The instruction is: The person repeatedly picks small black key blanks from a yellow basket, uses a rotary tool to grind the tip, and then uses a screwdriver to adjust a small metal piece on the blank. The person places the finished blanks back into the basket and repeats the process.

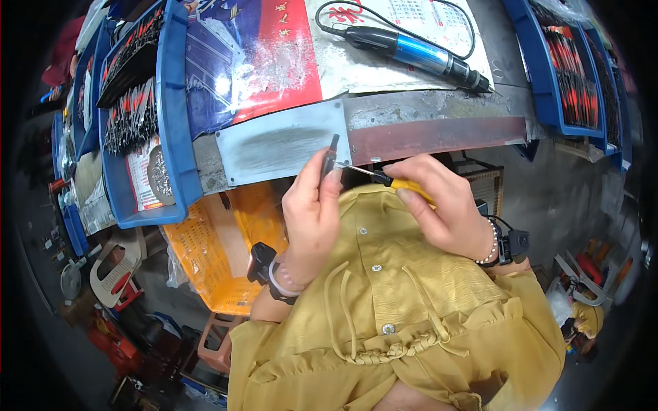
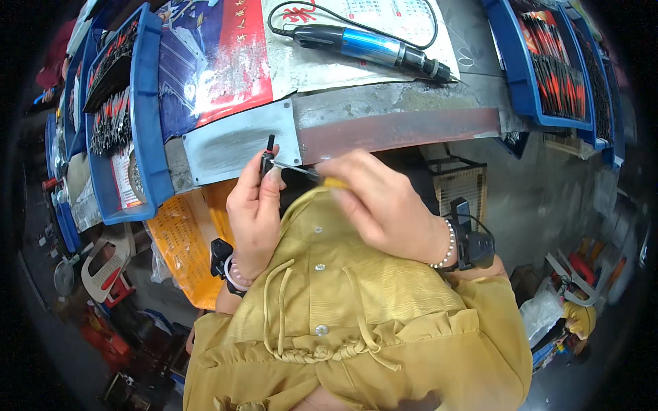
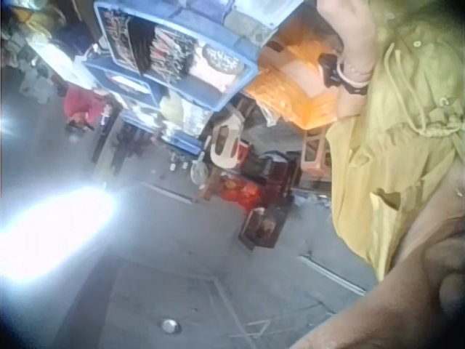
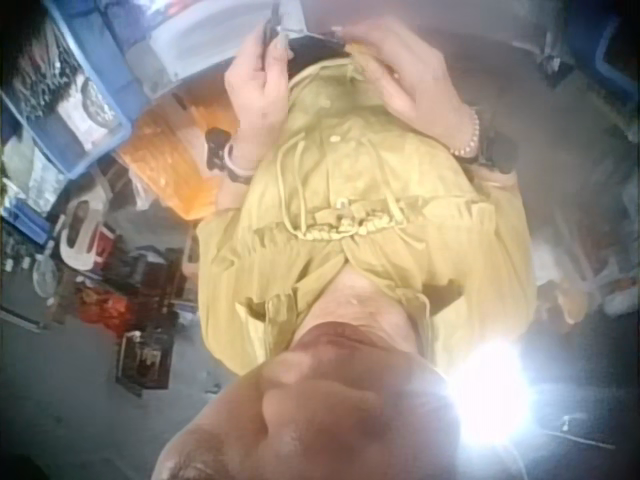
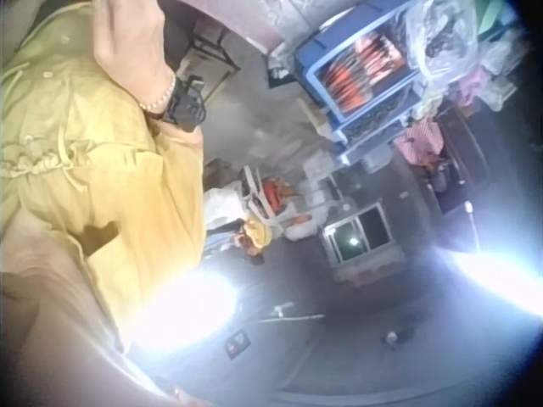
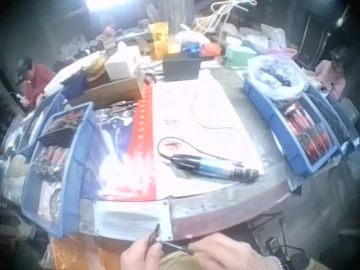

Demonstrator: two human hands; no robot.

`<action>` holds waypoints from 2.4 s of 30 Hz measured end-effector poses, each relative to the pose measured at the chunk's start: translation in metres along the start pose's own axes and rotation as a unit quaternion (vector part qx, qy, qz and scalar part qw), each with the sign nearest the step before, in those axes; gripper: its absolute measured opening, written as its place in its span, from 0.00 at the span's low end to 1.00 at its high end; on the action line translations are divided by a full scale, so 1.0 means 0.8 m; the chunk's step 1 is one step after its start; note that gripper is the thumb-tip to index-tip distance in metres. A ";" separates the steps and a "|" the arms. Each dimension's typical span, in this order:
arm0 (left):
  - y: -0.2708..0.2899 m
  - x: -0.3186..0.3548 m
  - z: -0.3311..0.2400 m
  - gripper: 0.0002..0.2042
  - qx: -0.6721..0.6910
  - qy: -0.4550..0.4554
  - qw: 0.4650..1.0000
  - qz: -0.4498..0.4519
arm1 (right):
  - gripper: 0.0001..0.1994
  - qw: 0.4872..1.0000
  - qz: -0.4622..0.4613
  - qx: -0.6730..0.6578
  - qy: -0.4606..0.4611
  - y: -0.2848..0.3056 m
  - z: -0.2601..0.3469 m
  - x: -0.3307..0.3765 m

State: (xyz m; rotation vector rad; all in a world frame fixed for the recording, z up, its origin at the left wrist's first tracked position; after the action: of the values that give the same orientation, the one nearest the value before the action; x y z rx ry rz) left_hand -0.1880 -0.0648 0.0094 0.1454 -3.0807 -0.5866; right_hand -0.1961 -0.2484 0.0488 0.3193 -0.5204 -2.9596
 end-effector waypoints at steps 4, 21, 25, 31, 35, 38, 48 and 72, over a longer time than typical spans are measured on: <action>-0.005 0.011 -0.002 0.13 -0.141 -0.105 0.984 -0.026 | 0.17 0.989 0.003 0.129 0.075 -0.012 0.000 0.012; -0.019 -0.001 0.018 0.14 -0.207 -0.108 0.971 -0.058 | 0.20 0.962 0.073 0.241 0.109 -0.041 -0.007 -0.007; -0.020 -0.004 0.021 0.14 -0.243 -0.128 0.959 -0.071 | 0.16 1.000 0.009 0.020 0.007 -0.049 -0.041 -0.012; -0.024 -0.001 0.024 0.15 -0.279 -0.160 0.942 -0.097 | 0.15 0.917 -0.015 -0.312 -0.250 -0.065 -0.086 -0.004; -0.029 0.001 0.020 0.14 -0.283 -0.185 0.933 -0.126 | 0.13 0.742 0.083 -0.453 -0.488 -0.075 -0.096 0.014; -0.025 -0.002 0.020 0.13 -0.226 -0.157 0.956 -0.102 | 0.12 0.850 0.102 -0.345 -0.384 -0.060 -0.078 -0.005; 0.000 0.001 0.034 0.13 0.271 0.204 0.941 0.011 | 0.16 0.990 0.007 0.050 0.135 -0.018 0.025 -0.013; -0.002 0.010 0.026 0.08 -0.093 -0.037 0.993 -0.067 | 0.10 0.996 -0.065 -0.050 -0.024 -0.029 -0.027 -0.004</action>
State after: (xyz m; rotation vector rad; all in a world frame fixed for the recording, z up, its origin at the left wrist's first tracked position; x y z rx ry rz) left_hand -0.1959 -0.0594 -0.0111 0.3395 -3.0827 -0.8994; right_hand -0.1898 -0.2336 0.0214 0.2824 -0.3676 -3.1130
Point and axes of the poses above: each hand's wrist, its own x-axis away from the middle knuckle, its own y-axis out of the back of the hand, z = x × y, the point moved 7 cm from there along -x, towards the middle knuckle, and after that the axes turned 10 degrees about -z, right-handed, at the moved point
